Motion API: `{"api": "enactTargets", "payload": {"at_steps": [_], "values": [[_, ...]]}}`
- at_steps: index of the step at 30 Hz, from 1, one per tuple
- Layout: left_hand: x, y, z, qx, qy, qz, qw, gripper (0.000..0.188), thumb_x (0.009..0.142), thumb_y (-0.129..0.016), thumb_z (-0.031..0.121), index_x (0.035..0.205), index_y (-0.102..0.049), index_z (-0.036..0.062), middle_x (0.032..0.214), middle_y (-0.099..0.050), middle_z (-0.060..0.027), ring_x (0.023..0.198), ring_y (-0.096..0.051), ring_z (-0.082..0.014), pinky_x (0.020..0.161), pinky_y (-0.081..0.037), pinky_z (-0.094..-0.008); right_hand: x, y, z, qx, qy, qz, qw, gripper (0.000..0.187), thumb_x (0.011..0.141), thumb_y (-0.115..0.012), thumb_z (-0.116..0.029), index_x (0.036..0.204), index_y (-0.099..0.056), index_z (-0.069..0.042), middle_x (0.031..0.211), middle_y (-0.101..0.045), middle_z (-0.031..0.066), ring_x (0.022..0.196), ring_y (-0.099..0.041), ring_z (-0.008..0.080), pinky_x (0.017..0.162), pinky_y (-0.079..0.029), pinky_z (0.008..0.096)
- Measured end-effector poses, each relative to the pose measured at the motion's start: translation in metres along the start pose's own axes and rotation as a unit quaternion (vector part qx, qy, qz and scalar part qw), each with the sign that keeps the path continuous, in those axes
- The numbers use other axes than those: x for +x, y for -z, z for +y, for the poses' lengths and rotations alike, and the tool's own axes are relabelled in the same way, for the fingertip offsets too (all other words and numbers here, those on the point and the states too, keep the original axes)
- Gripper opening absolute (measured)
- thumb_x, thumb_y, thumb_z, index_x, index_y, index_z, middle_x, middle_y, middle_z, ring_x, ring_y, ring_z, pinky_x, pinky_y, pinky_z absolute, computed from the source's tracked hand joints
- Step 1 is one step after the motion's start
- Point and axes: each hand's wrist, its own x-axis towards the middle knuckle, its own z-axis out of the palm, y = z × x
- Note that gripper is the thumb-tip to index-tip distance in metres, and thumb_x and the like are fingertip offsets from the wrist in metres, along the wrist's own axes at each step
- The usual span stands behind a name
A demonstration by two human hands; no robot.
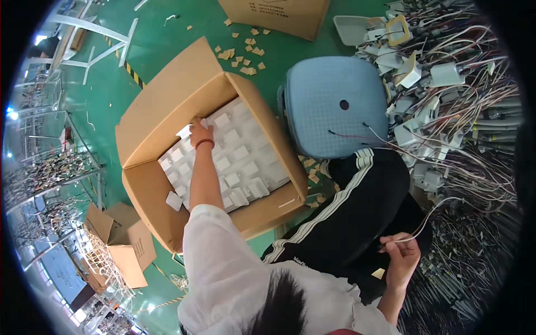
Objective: Manually assembling and taping electronic cable components in a factory workspace.
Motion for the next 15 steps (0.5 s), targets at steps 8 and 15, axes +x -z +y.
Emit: {"api": "enactTargets", "payload": {"at_steps": [8,15], "values": [[-0.243,0.130,0.019,-0.767,-0.107,-0.492,0.398,0.061,0.086,-0.053,0.033,0.140,-0.031,0.0168,0.133,-0.045,-0.0159,0.114,-0.051,-0.0402,0.083,-0.051,-0.0546,-0.014,-0.004,0.007,0.089,0.034,0.001,0.995,0.010,0.083,-0.064,0.001,0.089,-0.056,0.002,0.088,-0.066,0.0152,0.079,-0.066,0.0192,0.064,-0.054,0.0265],[-0.427,0.174,0.063,-0.520,-0.412,-0.567,0.488,0.063,0.083,-0.070,0.027,0.131,-0.038,0.0018,0.120,-0.051,-0.0109,0.103,-0.054,-0.0196,0.080,-0.049,-0.0296,-0.042,-0.003,-0.022,0.175,0.268,-0.072,0.944,0.011,0.079,-0.067,0.005,0.088,-0.062,0.004,0.090,-0.064,0.0128,0.077,-0.062,0.0155,0.066,-0.051,0.0253]]}}
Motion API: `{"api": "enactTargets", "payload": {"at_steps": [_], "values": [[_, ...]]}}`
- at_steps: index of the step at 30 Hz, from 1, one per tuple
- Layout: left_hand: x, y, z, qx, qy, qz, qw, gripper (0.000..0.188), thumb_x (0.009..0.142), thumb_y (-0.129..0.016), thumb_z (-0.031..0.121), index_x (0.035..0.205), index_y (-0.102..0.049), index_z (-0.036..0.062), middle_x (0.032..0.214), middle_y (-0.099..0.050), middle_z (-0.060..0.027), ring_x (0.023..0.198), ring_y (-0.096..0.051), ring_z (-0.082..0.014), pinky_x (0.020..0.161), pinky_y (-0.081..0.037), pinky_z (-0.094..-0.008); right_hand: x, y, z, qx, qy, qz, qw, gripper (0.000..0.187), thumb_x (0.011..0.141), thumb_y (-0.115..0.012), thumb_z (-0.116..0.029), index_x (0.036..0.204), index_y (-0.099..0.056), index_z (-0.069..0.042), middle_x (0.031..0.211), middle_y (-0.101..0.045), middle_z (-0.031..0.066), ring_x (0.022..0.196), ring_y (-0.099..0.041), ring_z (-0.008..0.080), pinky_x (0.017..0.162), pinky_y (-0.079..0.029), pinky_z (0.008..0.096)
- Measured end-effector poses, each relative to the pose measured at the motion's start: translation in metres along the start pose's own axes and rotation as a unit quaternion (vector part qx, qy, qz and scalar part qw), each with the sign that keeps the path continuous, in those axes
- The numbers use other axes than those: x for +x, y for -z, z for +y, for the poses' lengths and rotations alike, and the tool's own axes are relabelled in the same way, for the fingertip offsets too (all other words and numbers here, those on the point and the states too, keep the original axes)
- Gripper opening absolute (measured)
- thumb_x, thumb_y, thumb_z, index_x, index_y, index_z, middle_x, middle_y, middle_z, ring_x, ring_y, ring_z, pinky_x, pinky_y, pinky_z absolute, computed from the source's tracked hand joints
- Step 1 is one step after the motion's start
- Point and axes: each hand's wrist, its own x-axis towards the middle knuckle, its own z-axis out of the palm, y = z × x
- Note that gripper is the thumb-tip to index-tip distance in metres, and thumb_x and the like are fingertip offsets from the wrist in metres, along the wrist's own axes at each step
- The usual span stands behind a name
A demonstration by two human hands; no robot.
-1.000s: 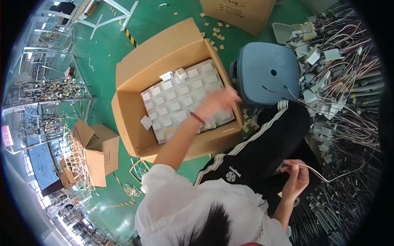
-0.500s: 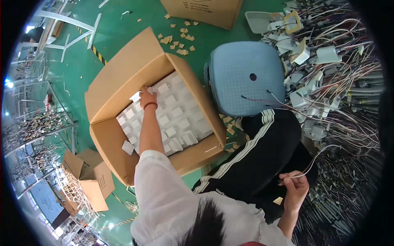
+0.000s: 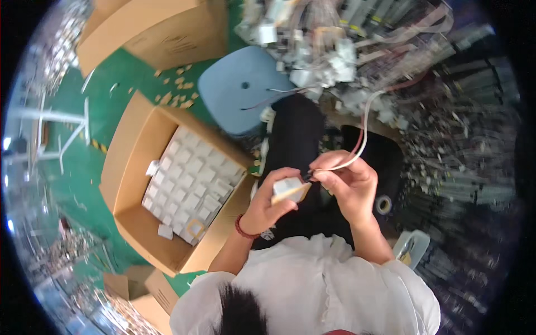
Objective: Manually assembling and taping electronic cable components in a factory workspace.
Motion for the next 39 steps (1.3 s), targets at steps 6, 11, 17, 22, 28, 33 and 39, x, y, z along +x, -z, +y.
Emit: {"api": "enactTargets", "payload": {"at_steps": [6,11,17,22,28,33,39], "values": [[0.015,-0.060,0.010,0.180,-0.081,-0.108,0.974,0.063,0.080,-0.075,0.024,0.126,-0.040,-0.0003,0.114,-0.056,-0.0135,0.100,-0.057,-0.0193,0.083,-0.047,-0.0300,-0.048,0.045,-0.024,-0.025,0.113,0.019,0.993,0.008,0.079,-0.068,0.003,0.086,-0.065,0.004,0.087,-0.066,0.0120,0.080,-0.065,0.0191,0.072,-0.054,0.0290],[0.016,-0.082,0.013,0.259,-0.118,-0.144,0.948,0.062,0.077,-0.077,0.022,0.123,-0.041,-0.0004,0.113,-0.057,-0.0144,0.098,-0.060,-0.0214,0.083,-0.047,-0.0306,-0.072,0.064,-0.031,-0.095,0.187,0.039,0.977,0.012,0.075,-0.072,0.002,0.085,-0.066,0.001,0.082,-0.067,0.0109,0.078,-0.066,0.0214,0.069,-0.053,0.0303],[0.008,-0.094,0.012,0.274,-0.165,-0.111,0.941,0.054,0.076,-0.077,0.021,0.115,-0.047,-0.0011,0.112,-0.058,-0.0163,0.094,-0.062,-0.0258,0.080,-0.049,-0.0320,-0.081,0.071,-0.033,-0.158,0.263,0.026,0.951,0.014,0.072,-0.071,0.006,0.083,-0.065,0.001,0.081,-0.066,0.0131,0.075,-0.064,0.0204,0.064,-0.051,0.0292],[0.010,-0.091,0.019,0.349,-0.218,-0.178,0.894,0.052,0.082,-0.072,0.019,0.118,-0.038,0.0037,0.113,-0.054,-0.0219,0.096,-0.057,-0.0268,0.081,-0.046,-0.0355,-0.081,0.077,-0.040,-0.180,0.264,-0.008,0.948,0.019,0.068,-0.070,0.010,0.084,-0.064,0.001,0.084,-0.065,0.0116,0.078,-0.066,0.0256,0.067,-0.054,0.0335],[0.012,-0.092,0.023,0.350,-0.214,-0.140,0.901,0.044,0.072,-0.079,0.017,0.106,-0.052,0.0058,0.104,-0.063,-0.0137,0.087,-0.064,-0.0296,0.073,-0.052,-0.0337,-0.071,0.085,-0.050,-0.245,0.264,-0.114,0.926,0.021,0.068,-0.068,0.008,0.085,-0.062,-0.001,0.084,-0.064,0.0110,0.078,-0.066,0.0275,0.066,-0.053,0.0347],[0.011,-0.091,0.025,0.406,-0.247,-0.136,0.869,0.046,0.073,-0.079,0.019,0.107,-0.052,0.0062,0.104,-0.063,-0.0119,0.087,-0.064,-0.0282,0.073,-0.053,-0.0336,-0.064,0.085,-0.059,-0.255,0.194,-0.111,0.941,0.022,0.064,-0.068,0.012,0.081,-0.064,-0.002,0.079,-0.065,0.0073,0.075,-0.065,0.0230,0.065,-0.053,0.0313],[0.019,-0.093,0.030,0.374,-0.207,-0.182,0.885,0.045,0.074,-0.077,0.019,0.108,-0.051,0.0052,0.104,-0.062,-0.0107,0.089,-0.064,-0.0284,0.074,-0.053,-0.0344,-0.062,0.089,-0.065,-0.254,0.191,-0.147,0.937,0.021,0.064,-0.068,0.011,0.081,-0.064,-0.001,0.079,-0.064,0.0080,0.073,-0.065,0.0226,0.063,-0.052,0.0312]]}}
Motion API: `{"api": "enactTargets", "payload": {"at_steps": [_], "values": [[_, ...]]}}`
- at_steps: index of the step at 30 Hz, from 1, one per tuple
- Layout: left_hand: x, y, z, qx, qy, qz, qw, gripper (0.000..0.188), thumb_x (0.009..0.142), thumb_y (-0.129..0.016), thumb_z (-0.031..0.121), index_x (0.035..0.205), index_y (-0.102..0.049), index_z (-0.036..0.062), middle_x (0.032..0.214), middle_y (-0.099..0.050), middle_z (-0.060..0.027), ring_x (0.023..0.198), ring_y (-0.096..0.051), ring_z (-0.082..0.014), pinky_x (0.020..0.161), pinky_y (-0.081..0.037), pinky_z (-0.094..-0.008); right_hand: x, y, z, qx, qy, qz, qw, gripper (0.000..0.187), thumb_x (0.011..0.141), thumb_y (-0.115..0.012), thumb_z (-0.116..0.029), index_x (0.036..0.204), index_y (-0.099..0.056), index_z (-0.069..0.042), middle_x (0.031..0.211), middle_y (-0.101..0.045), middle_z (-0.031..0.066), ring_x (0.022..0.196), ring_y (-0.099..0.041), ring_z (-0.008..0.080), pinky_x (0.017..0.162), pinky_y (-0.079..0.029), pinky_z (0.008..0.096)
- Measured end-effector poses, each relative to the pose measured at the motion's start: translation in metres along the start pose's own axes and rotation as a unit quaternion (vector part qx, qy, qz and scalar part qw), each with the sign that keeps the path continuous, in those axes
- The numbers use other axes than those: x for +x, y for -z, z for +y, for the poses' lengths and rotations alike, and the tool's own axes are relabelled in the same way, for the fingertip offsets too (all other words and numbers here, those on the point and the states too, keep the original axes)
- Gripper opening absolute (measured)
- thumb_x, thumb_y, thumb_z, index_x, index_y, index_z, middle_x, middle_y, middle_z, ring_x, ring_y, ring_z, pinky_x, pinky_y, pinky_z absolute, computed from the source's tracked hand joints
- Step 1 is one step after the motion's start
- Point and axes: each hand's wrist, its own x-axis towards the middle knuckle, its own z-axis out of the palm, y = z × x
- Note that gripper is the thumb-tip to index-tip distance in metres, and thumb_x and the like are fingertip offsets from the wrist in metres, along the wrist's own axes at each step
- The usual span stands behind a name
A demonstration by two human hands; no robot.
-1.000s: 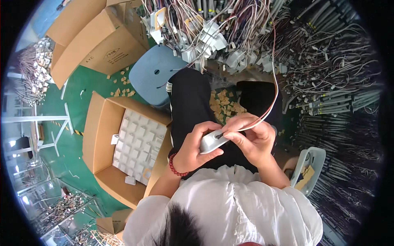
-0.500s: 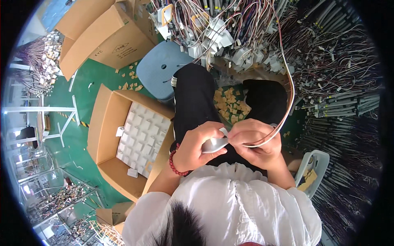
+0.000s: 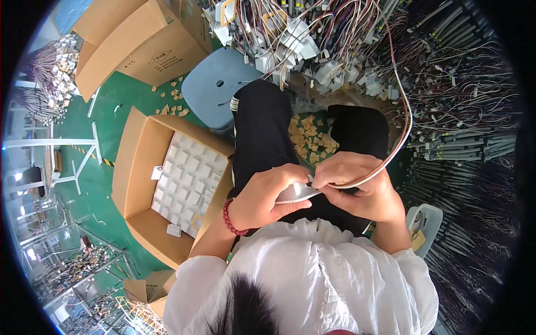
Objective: Manually assembling and taping electronic cable components in a factory workspace.
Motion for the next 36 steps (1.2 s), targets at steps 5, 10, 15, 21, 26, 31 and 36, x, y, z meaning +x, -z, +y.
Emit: {"api": "enactTargets", "payload": {"at_steps": [5,10,15,21,26,31,36], "values": [[0.004,0.003,0.003,0.021,-0.008,-0.019,1.000,0.040,0.077,-0.075,0.021,0.106,-0.053,0.0053,0.102,-0.062,-0.0095,0.090,-0.063,-0.0286,0.075,-0.053,-0.0337,0.001,-0.002,-0.001,-0.031,-0.011,-0.011,0.999,0.027,0.064,-0.067,0.011,0.087,-0.062,-0.002,0.080,-0.062,0.0090,0.073,-0.063,0.0252,0.063,-0.051,0.0335],[0.011,0.010,0.006,-0.007,0.025,-0.071,0.997,0.035,0.078,-0.073,0.024,0.102,-0.056,0.0052,0.097,-0.063,-0.0093,0.084,-0.063,-0.0295,0.071,-0.051,-0.0353,0.002,0.003,-0.001,-0.061,0.048,-0.055,0.995,0.027,0.065,-0.066,0.010,0.089,-0.061,-0.004,0.080,-0.061,0.0092,0.073,-0.063,0.0295,0.063,-0.051,0.0354],[0.005,0.003,0.001,-0.060,0.068,-0.076,0.993,0.045,0.084,-0.069,0.030,0.109,-0.043,0.0021,0.094,-0.062,-0.0144,0.081,-0.064,-0.0310,0.070,-0.050,-0.0367,0.001,0.006,0.003,0.052,-0.137,-0.031,0.989,0.016,0.067,-0.069,0.011,0.076,-0.062,-0.001,0.079,-0.064,0.0070,0.071,-0.062,0.0141,0.059,-0.048,0.0255],[0.003,-0.003,-0.013,-0.403,0.227,-0.072,0.884,0.048,0.092,-0.058,0.029,0.120,-0.026,0.0054,0.102,-0.050,-0.0114,0.074,-0.059,-0.0116,0.051,-0.051,-0.0238,-0.006,0.004,0.026,0.336,-0.271,0.017,0.902,0.016,0.082,-0.068,-0.008,0.089,-0.066,0.006,0.088,-0.067,0.0116,0.076,-0.064,0.0168,0.070,-0.052,0.0271],[0.002,-0.018,-0.038,-0.396,0.253,-0.028,0.882,0.050,0.098,-0.036,0.045,0.128,-0.021,0.0081,0.105,-0.050,-0.0116,0.077,-0.063,-0.0169,0.050,-0.054,-0.0274,-0.021,-0.013,0.069,0.275,-0.246,0.010,0.929,0.023,0.091,-0.058,-0.018,0.093,-0.068,0.003,0.102,-0.065,0.0103,0.094,-0.058,0.0187,0.084,-0.046,0.0330],[0.005,-0.034,-0.047,-0.360,0.236,0.035,0.902,0.043,0.099,-0.036,0.035,0.130,-0.025,0.0076,0.111,-0.050,-0.0095,0.095,-0.056,-0.0135,0.081,-0.047,-0.0250,-0.032,-0.034,0.076,0.435,-0.369,0.043,0.820,0.040,0.094,-0.053,-0.037,0.119,-0.060,-0.006,0.114,-0.055,0.0055,0.109,-0.051,0.0151,0.094,-0.040,0.0296],[0.008,-0.040,-0.049,-0.287,0.237,0.027,0.928,0.024,0.100,-0.038,0.016,0.122,-0.030,0.0071,0.106,-0.051,-0.0070,0.090,-0.050,-0.0092,0.079,-0.042,-0.0245,-0.041,-0.025,0.082,0.546,-0.397,0.144,0.724,0.045,0.096,-0.045,-0.039,0.123,-0.054,-0.004,0.117,-0.057,0.0089,0.111,-0.055,0.0181,0.093,-0.044,0.0324]]}}
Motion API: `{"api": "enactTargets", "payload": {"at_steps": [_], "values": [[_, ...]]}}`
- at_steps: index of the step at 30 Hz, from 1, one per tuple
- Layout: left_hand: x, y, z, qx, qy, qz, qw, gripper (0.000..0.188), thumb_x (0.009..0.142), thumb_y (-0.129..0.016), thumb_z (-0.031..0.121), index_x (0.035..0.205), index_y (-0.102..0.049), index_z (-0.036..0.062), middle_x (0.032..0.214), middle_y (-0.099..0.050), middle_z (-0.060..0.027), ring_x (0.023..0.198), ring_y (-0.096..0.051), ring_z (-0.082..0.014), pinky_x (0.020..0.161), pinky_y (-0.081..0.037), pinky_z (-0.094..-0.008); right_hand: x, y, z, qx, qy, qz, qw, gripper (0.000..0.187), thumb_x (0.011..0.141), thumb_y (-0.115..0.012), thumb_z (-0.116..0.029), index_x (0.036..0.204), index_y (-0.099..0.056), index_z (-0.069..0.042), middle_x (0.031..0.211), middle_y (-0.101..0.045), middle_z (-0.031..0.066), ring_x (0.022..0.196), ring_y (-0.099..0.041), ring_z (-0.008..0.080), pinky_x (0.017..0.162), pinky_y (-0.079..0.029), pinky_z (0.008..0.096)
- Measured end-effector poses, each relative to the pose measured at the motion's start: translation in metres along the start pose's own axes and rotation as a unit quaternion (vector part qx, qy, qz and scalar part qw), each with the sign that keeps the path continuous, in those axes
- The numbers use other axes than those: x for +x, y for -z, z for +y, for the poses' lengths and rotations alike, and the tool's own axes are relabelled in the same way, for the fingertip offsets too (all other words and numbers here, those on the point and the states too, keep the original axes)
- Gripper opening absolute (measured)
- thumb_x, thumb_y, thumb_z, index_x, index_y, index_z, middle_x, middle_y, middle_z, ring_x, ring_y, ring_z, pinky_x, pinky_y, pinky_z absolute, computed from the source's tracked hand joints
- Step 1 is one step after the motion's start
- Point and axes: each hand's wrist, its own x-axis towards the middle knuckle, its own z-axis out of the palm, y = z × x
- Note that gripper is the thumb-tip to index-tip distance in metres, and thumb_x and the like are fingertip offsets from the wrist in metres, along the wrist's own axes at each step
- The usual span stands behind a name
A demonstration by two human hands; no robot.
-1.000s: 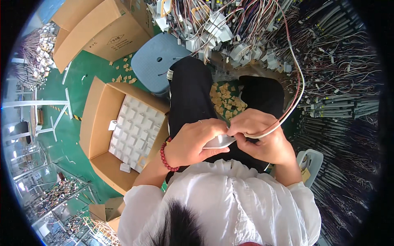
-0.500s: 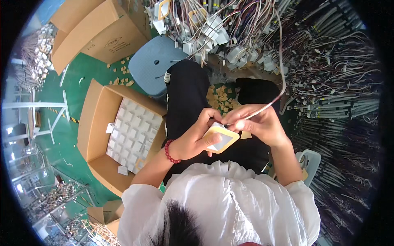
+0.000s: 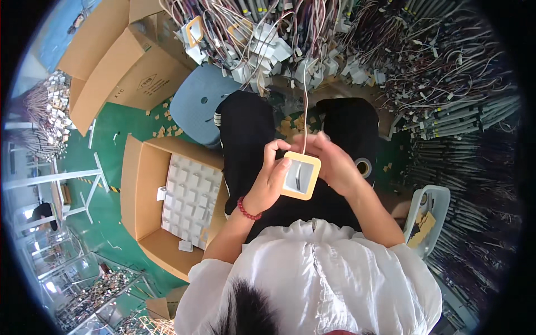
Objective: Manually assembling and taping electronic cable components in a factory workspace.
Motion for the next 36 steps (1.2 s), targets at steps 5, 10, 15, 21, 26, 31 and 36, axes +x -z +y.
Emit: {"api": "enactTargets", "payload": {"at_steps": [5,10,15,21,26,31,36], "values": [[0.006,-0.008,-0.013,0.113,-0.057,0.068,0.990,0.021,0.099,-0.045,0.016,0.113,-0.033,0.0058,0.101,-0.052,-0.0093,0.083,-0.051,-0.0102,0.076,-0.044,-0.0252,0.001,-0.010,0.023,0.059,0.088,0.092,0.990,0.023,0.096,-0.046,-0.021,0.096,-0.060,-0.002,0.101,-0.064,0.0087,0.092,-0.062,0.0170,0.084,-0.049,0.0308],[0.000,-0.018,-0.008,0.393,-0.271,0.183,0.860,0.012,0.085,-0.065,0.009,0.090,-0.056,0.0029,0.120,-0.053,-0.0159,0.095,-0.058,-0.0237,0.074,-0.050,-0.0318,0.010,-0.013,0.036,0.142,0.133,0.090,0.977,0.025,0.096,-0.047,-0.022,0.097,-0.061,-0.002,0.107,-0.064,0.0124,0.094,-0.061,0.0177,0.087,-0.049,0.0315],[-0.009,-0.021,-0.003,0.495,-0.187,0.208,0.822,0.019,0.073,-0.075,0.011,0.090,-0.068,0.0045,0.134,-0.048,-0.0181,0.095,-0.061,-0.0266,0.073,-0.052,-0.0323,0.009,-0.019,0.043,0.154,0.102,0.048,0.981,0.026,0.096,-0.048,-0.023,0.101,-0.061,-0.002,0.108,-0.064,0.0109,0.096,-0.060,0.0169,0.088,-0.047,0.0317],[-0.003,-0.020,-0.004,0.454,-0.139,0.202,0.857,0.010,0.073,-0.070,0.003,0.080,-0.064,-0.0014,0.136,-0.047,-0.0191,0.090,-0.064,-0.0248,0.073,-0.051,-0.0300,0.010,-0.016,0.051,0.067,0.156,0.015,0.985,0.033,0.096,-0.048,-0.025,0.116,-0.056,0.000,0.116,-0.059,0.0104,0.105,-0.057,0.0169,0.091,-0.045,0.0299],[0.001,-0.002,-0.006,0.380,-0.119,0.161,0.903,0.007,0.075,-0.066,0.002,0.072,-0.062,-0.0033,0.141,-0.041,-0.0179,0.107,-0.058,-0.0285,0.088,-0.046,-0.0362,0.000,-0.004,0.047,-0.165,0.133,0.010,0.977,0.075,0.076,-0.076,-0.009,0.137,-0.034,0.002,0.123,-0.054,0.0131,0.111,-0.055,0.0189,0.092,-0.047,0.0331],[0.008,0.000,0.005,0.158,0.002,0.115,0.981,0.005,0.076,-0.065,0.000,0.078,-0.063,-0.0037,0.131,-0.049,-0.0254,0.110,-0.058,-0.0253,0.081,-0.048,-0.0336,0.011,0.009,0.024,-0.106,0.141,-0.049,0.983,0.084,0.075,-0.076,-0.006,0.141,-0.024,0.001,0.115,-0.059,0.0147,0.100,-0.061,0.0194,0.086,-0.050,0.0314],[0.006,0.008,-0.007,0.354,-0.020,0.118,0.928,0.006,0.082,-0.066,0.012,0.082,-0.067,0.0055,0.124,-0.057,-0.0183,0.085,-0.065,-0.0124,0.068,-0.049,-0.0244,0.018,0.015,0.035,-0.112,0.220,0.076,0.966,0.080,0.074,-0.073,-0.004,0.140,-0.028,-0.001,0.112,-0.060,0.0142,0.098,-0.060,0.0194,0.086,-0.049,0.0320]]}}
